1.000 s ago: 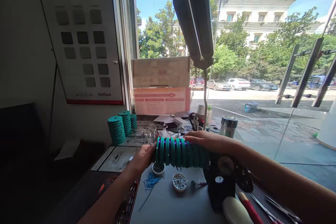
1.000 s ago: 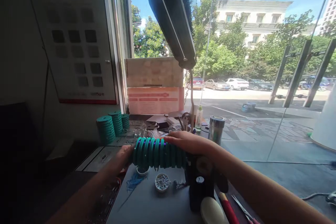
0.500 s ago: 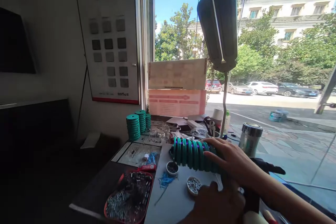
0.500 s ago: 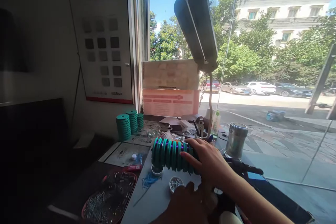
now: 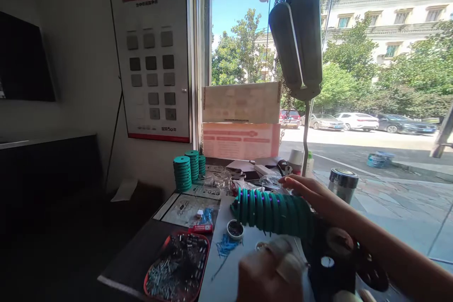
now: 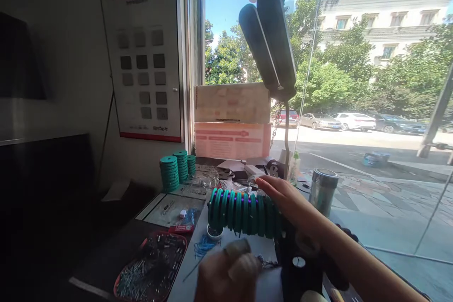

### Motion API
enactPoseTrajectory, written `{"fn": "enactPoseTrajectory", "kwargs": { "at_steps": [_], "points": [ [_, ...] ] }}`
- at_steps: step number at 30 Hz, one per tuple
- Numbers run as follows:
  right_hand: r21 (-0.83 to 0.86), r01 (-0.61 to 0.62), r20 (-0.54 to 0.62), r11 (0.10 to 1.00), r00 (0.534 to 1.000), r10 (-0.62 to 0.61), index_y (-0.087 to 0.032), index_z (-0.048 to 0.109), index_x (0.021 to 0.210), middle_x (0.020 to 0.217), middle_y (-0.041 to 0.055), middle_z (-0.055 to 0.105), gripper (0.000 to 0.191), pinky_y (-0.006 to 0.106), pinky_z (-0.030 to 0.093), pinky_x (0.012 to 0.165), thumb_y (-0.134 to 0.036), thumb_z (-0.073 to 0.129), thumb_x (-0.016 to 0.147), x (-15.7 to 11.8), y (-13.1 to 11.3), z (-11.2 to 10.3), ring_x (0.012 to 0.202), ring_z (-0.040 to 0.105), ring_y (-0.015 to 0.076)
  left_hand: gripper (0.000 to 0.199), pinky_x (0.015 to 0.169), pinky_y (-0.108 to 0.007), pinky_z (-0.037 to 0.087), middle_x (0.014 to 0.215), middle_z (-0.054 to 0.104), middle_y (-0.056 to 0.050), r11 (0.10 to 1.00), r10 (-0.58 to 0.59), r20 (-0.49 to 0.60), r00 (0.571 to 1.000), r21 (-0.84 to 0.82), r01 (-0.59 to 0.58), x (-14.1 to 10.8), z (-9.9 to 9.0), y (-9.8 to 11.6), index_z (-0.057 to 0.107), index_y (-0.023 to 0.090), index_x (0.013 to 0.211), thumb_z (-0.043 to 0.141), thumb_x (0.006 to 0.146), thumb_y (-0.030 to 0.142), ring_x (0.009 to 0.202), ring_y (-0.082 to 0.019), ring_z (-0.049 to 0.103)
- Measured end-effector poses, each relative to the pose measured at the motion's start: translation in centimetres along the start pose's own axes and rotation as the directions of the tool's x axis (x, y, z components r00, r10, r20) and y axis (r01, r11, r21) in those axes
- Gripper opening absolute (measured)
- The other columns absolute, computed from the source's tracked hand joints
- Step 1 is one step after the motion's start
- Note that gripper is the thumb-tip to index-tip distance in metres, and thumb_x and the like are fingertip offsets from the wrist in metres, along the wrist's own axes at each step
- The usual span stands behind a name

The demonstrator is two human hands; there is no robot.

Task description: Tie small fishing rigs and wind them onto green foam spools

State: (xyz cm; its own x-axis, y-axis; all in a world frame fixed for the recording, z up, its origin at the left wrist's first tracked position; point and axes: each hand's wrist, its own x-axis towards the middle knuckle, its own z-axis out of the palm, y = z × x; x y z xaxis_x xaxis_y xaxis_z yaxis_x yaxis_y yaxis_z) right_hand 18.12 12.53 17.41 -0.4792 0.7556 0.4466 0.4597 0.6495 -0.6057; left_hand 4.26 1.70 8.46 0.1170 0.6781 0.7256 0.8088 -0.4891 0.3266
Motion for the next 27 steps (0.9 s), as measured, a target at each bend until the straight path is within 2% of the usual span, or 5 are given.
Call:
{"fn": "enactPoseTrajectory", "kwargs": {
  "at_steps": [3,5,9,22,27],
  "points": [
    [-0.128,0.073,-0.008,0.989,0.997,-0.075,-0.023,0.059,0.095,0.100,0.0063,0.060,0.034,0.041,0.039,0.082,-0.047,0.038,0.082,-1.6,-1.0,0.3,0.094,0.053,0.0257,0.016,0.061,-0.028,0.040,0.078,0.059,-0.004,0.950,-0.301,-0.185,0.935,0.027,0.311,1.0,-4.9,-2.8,0.054,0.021,0.084,0.041,0.081,0.030,0.069,-0.016,0.053],
    [-0.179,0.131,0.005,0.975,0.991,-0.132,-0.025,0.058,0.095,0.101,0.0063,0.059,0.029,0.041,0.040,0.082,-0.044,0.041,0.082,-2.2,-1.9,0.8,0.094,0.053,0.0250,0.023,0.063,-0.029,0.040,0.083,0.058,-0.004,0.925,-0.360,-0.118,0.925,0.085,0.371,2.1,-6.8,-4.4,0.053,0.021,0.090,0.048,0.076,0.037,0.072,-0.018,0.053],
    [-0.217,0.238,0.058,0.947,0.971,-0.231,-0.023,0.058,0.096,0.096,0.0072,0.060,0.025,0.040,0.041,0.079,-0.038,0.044,0.082,-2.5,-3.1,1.8,0.091,0.054,0.0238,0.021,0.063,-0.027,0.038,0.075,0.059,-0.001,0.925,-0.370,0.015,0.929,0.101,0.367,3.9,-7.4,-5.2,0.056,0.020,0.083,0.042,0.079,0.036,0.070,-0.016,0.053],
    [-0.296,0.336,0.106,0.894,0.942,-0.318,-0.025,0.057,0.094,0.095,0.0062,0.060,0.018,0.040,0.042,0.077,-0.032,0.046,0.082,-3.4,-3.1,2.4,0.090,0.052,0.0236,0.018,0.058,-0.023,0.035,0.069,0.060,0.000,0.930,-0.362,0.091,0.928,0.101,0.353,5.4,-7.4,-5.3,0.057,0.020,0.071,0.044,0.077,0.031,0.064,-0.014,0.052],
    [-0.332,0.336,0.087,0.881,0.941,-0.326,-0.025,0.057,0.093,0.098,0.0060,0.058,0.015,0.040,0.042,0.079,-0.029,0.048,0.082,-3.4,-2.7,2.9,0.092,0.051,0.0237,0.016,0.054,-0.025,0.033,0.070,0.060,-0.003,0.893,-0.129,0.037,0.991,0.438,0.101,6.2,-7.3,-5.0,0.058,0.019,0.069,0.045,0.078,0.024,0.064,-0.015,0.053]
  ]
}}
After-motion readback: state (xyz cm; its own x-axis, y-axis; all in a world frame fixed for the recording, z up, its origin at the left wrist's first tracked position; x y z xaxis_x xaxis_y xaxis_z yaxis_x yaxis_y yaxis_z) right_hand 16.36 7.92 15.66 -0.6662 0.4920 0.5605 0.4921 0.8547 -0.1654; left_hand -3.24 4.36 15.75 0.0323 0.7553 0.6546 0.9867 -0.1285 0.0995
